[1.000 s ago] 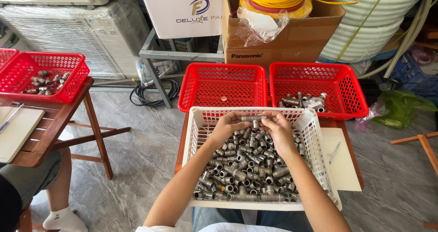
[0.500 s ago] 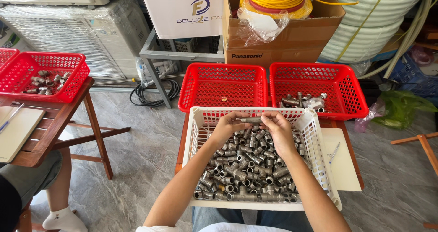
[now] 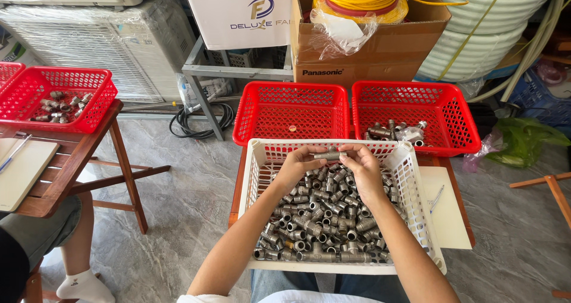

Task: The person picks up small metal pipe fittings from a white basket, inspects them by turning them over in their hands, and places them into a red basket. The process is repeated continuously throughout the clip.

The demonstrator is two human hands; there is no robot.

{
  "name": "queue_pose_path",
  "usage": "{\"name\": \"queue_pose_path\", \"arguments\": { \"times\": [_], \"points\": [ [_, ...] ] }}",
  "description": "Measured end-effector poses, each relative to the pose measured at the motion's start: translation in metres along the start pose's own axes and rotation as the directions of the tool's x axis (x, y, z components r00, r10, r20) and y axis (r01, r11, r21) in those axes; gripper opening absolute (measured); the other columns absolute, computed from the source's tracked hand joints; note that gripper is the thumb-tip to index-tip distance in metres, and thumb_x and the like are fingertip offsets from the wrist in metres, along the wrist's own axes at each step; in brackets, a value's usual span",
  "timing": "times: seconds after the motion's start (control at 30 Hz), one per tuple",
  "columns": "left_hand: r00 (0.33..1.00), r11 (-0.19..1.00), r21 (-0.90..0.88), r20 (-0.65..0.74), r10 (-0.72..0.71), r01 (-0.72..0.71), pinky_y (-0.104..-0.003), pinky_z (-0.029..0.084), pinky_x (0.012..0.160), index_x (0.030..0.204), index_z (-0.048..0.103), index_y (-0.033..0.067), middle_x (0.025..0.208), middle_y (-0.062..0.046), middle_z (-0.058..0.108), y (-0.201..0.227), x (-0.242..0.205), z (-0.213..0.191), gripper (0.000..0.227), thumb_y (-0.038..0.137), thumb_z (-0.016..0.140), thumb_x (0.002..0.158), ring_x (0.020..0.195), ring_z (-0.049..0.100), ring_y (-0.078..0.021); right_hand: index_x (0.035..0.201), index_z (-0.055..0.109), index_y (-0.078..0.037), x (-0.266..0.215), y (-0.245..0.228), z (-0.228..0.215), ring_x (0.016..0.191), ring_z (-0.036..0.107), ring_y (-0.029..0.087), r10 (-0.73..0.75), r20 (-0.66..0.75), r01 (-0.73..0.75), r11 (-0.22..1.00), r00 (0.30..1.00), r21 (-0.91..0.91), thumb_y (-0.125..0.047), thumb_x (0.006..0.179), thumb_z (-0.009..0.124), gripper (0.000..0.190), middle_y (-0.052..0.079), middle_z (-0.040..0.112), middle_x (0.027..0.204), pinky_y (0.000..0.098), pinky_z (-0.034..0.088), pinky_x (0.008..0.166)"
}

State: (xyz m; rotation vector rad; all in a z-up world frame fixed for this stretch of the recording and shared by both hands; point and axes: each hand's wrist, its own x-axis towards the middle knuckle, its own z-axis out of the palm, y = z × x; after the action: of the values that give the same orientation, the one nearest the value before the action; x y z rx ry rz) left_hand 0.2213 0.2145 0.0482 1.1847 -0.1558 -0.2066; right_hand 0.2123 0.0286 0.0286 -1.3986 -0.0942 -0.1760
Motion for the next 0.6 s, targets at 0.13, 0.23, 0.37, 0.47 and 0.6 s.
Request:
{"name": "queue_pose_path", "arguments": {
  "times": [0.13, 0.23, 0.37, 0.47, 0.6],
  "points": [
    [1.0, 0.999, -0.031, -0.018, 0.006, -0.007, -0.031, 0.067, 0.097, 0.136, 0.078, -0.0038, 0.12, -0.014, 0.079, 0.0, -0.004, 0.005, 0.05, 0.001, 0.097, 0.09, 0.108, 0.081, -0.0175, 0.129, 0.074, -0.003, 0.0, 0.0, 0.002, 0.113, 0.07, 0.014, -0.01, -0.008, 0.01, 1.0, 1.0, 0.024, 0.008, 0.1, 0.075, 0.03, 0.01, 0.077, 0.123, 0.0289, 0.061, 0.099],
    [1.0, 0.998, -0.061, -0.023, -0.014, 0.013, -0.038, 0.068, 0.101, 0.133, 0.075, -0.0045, 0.114, -0.017, 0.078, 0.002, -0.008, 0.009, 0.046, 0.009, 0.096, 0.095, 0.105, 0.083, -0.0242, 0.13, 0.072, -0.003, 0.0, -0.001, 0.003, 0.116, 0.069, 0.014, 0.001, 0.005, -0.002, 0.995, 1.0, 0.101, 0.009, 0.1, 0.074, 0.032, 0.009, 0.075, 0.123, 0.0276, 0.058, 0.103],
    [1.0, 0.996, -0.092, -0.004, 0.012, -0.012, -0.036, 0.07, 0.096, 0.13, 0.073, -0.0049, 0.108, -0.019, 0.081, 0.006, -0.007, 0.012, 0.039, 0.008, 0.093, 0.098, 0.098, 0.085, -0.0261, 0.131, 0.072, -0.004, 0.0, -0.001, 0.004, 0.118, 0.069, 0.014, 0.027, 0.018, -0.03, 0.986, 0.999, 0.164, 0.01, 0.098, 0.076, 0.036, 0.008, 0.074, 0.124, 0.0275, 0.057, 0.105],
    [0.999, 0.996, -0.086, -0.015, 0.029, -0.03, -0.036, 0.071, 0.095, 0.129, 0.073, -0.0048, 0.107, -0.02, 0.081, 0.006, -0.007, 0.012, 0.039, 0.006, 0.093, 0.097, 0.098, 0.085, -0.0253, 0.132, 0.071, -0.004, -0.002, 0.0, 0.005, 0.117, 0.069, 0.014, 0.067, 0.029, -0.071, 0.975, 0.997, 0.21, 0.012, 0.096, 0.075, 0.04, 0.008, 0.074, 0.123, 0.0275, 0.057, 0.106],
    [0.999, 0.996, -0.082, -0.036, 0.04, -0.042, -0.034, 0.071, 0.091, 0.125, 0.075, -0.0024, 0.104, -0.016, 0.081, 0.006, -0.004, 0.013, 0.036, 0.004, 0.094, 0.096, 0.094, 0.085, -0.0227, 0.133, 0.071, -0.004, -0.002, -0.001, 0.007, 0.115, 0.068, 0.013, 0.109, 0.029, -0.113, 0.958, 0.994, 0.265, 0.014, 0.096, 0.073, 0.041, 0.008, 0.072, 0.123, 0.0257, 0.057, 0.106]
  ]
}}
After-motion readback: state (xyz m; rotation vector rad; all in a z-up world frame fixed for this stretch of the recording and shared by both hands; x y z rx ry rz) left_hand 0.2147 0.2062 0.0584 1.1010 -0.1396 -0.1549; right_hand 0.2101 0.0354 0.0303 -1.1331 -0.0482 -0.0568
